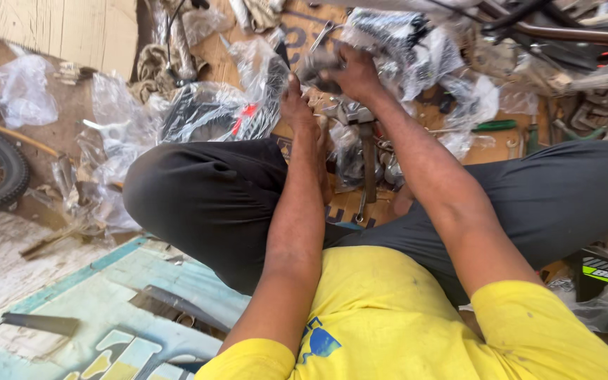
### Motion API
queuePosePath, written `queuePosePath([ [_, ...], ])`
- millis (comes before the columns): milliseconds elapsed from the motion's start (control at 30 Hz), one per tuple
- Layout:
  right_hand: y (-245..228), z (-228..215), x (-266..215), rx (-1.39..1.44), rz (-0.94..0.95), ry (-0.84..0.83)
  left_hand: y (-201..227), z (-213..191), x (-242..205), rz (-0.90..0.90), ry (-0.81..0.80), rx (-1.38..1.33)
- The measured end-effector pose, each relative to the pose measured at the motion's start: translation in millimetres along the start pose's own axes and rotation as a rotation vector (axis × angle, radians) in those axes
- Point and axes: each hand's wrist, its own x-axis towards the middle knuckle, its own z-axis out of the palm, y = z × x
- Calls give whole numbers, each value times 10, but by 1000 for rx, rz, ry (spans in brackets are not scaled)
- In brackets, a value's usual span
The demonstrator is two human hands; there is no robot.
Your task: The person sits on the floor and assembles the crankset of a bicycle. They use a hammer to tap the crank arm onto the bottom bracket spindle, then use a wrench to tighten the fixing nut. Finally, they install the chain onto the chainring.
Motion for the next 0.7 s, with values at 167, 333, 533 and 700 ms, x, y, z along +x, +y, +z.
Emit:
queuePosePath([
  [167,-809,-695,-357,255,-8,-47,360,366,-263,15,-550,-291],
  [333,-1252,-1326,-1177,503,-4,138,1176,705,-959,12,-566,-245],
  [533,-1068,-1392,-1877,908,100,211,1513,915,-1605,9,-947,-434],
  [700,-926,-1054,-1796,1075,93,338,1145,1058,-1674,-67,-964,-491],
])
